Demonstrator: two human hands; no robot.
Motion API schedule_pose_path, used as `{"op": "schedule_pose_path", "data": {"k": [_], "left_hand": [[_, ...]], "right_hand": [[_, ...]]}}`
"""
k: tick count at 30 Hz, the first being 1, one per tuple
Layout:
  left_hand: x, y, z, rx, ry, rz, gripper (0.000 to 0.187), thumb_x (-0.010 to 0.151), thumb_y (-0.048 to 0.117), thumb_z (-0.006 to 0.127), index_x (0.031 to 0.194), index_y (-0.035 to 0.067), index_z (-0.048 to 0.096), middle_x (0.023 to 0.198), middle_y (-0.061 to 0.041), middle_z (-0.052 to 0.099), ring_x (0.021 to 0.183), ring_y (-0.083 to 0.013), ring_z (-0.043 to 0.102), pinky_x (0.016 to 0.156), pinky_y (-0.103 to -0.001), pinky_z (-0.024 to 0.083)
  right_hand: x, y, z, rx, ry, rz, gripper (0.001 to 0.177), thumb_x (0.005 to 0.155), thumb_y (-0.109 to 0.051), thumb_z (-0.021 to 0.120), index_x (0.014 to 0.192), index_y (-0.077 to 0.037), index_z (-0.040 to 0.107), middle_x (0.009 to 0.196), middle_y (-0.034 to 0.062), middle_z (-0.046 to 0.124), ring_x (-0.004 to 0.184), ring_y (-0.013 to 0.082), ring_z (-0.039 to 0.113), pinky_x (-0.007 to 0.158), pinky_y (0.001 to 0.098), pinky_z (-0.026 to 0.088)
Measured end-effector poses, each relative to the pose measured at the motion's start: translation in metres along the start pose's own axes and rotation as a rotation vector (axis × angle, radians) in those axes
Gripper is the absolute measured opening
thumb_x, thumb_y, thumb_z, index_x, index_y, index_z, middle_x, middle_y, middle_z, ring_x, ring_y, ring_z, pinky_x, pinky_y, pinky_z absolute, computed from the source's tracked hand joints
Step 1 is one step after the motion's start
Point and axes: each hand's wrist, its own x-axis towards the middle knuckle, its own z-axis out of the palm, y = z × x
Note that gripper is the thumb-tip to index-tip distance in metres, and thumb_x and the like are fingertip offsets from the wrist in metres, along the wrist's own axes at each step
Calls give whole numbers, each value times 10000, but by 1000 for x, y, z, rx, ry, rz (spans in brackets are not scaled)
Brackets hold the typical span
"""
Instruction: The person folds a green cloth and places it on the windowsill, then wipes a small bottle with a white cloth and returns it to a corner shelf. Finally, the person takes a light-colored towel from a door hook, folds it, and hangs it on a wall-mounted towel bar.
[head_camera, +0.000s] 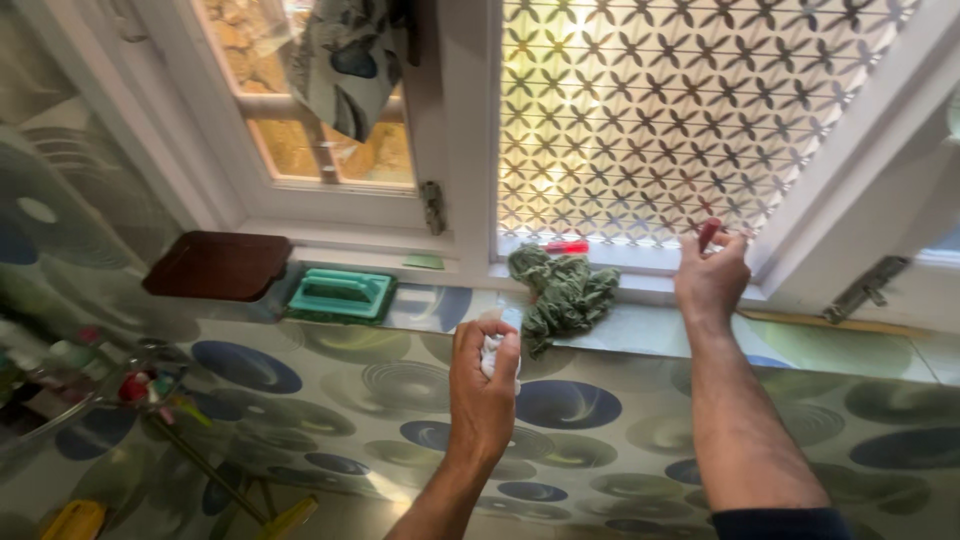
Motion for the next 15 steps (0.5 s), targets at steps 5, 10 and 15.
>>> {"op": "schedule_pose_path", "data": {"k": [5,10,15], "left_hand": [[-13,1,-12,-142,29,-117,177,856,74,550,990,69,665,1047,-34,586,830,-170,550,723,-323,481],[-24,-12,-32,-251,19,79,228,832,26,523,1010,39,666,1069,-52,649,981,-135,585,846,-270,459],[-43,-9,-73,-310,39,-286,236,1025,260,637,1202,124,715,901,-65,449,764,-144,451,598,-266,414]], "right_hand": [[-11,-18,-11,41,-47,-15,285,971,-268,753,1036,3,693,826,158,744,774,266,741,748,374,558],[-102,-72,-47,320,-426,-31,391,1030,-350,704,898,14,653,675,94,594,641,172,544,614,343,429],[-227,-148,-57,712,-951,42,161,972,-160,654,1081,-45,679,801,30,720,654,87,601,564,263,505]]}}
